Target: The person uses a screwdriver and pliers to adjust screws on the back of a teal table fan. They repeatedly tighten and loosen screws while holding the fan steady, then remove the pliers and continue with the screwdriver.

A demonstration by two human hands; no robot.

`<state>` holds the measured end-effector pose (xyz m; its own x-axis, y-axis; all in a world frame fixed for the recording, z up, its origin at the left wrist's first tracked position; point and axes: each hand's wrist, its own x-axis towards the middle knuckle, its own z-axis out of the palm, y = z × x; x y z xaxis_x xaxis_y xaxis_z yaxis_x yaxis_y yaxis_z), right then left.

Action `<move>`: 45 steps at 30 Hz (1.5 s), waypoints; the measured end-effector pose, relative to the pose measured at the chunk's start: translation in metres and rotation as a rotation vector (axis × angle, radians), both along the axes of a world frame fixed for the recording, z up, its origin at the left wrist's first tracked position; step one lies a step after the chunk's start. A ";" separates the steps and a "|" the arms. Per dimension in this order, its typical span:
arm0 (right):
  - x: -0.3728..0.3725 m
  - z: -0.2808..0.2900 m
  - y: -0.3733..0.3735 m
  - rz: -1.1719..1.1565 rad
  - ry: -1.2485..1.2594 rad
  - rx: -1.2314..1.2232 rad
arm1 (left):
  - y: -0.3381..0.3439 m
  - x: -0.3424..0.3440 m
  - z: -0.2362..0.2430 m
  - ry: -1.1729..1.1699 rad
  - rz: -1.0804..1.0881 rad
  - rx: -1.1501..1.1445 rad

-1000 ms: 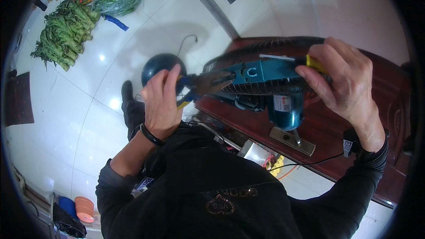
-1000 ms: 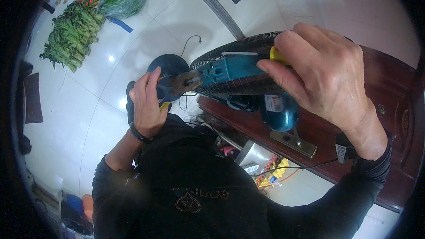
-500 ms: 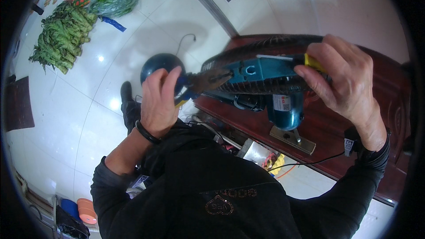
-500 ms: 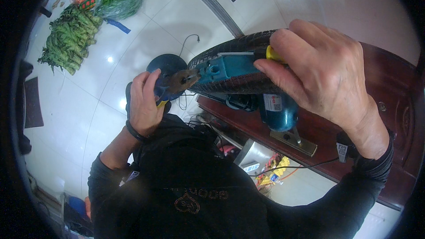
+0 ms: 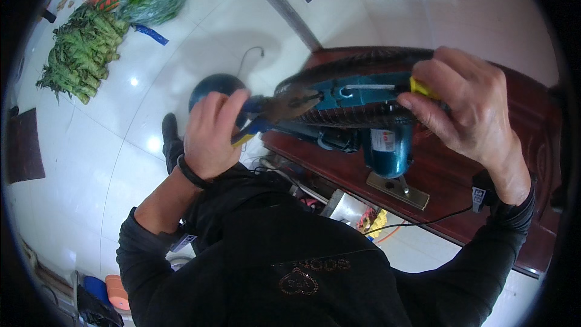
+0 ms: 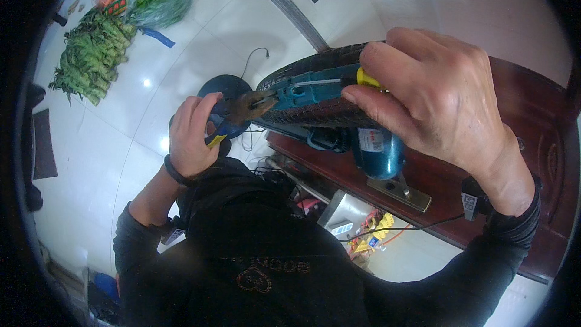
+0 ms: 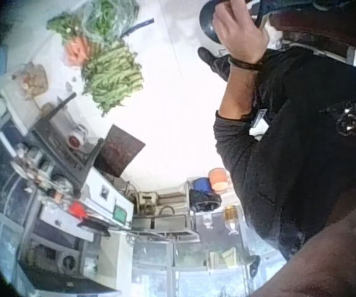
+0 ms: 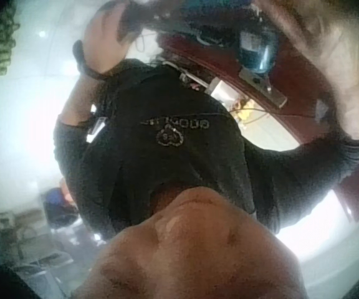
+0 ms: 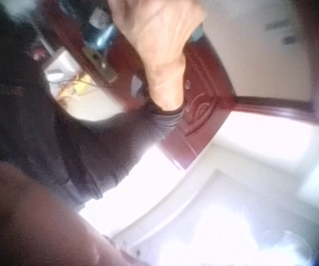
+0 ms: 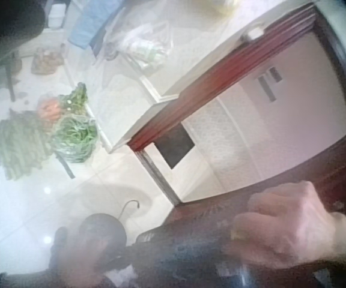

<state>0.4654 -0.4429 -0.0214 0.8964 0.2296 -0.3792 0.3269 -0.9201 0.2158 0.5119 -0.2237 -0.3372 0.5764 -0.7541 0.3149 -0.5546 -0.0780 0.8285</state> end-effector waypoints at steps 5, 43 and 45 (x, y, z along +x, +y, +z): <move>0.005 0.008 0.004 -0.082 0.069 -0.016 | -0.002 0.000 0.000 0.039 -0.027 -0.032; 0.016 -0.005 -0.020 -0.429 0.180 0.526 | -0.008 -0.001 0.005 0.120 -0.045 -0.100; 0.017 -0.005 -0.020 -0.448 0.181 0.551 | -0.008 0.000 0.005 0.120 -0.045 -0.102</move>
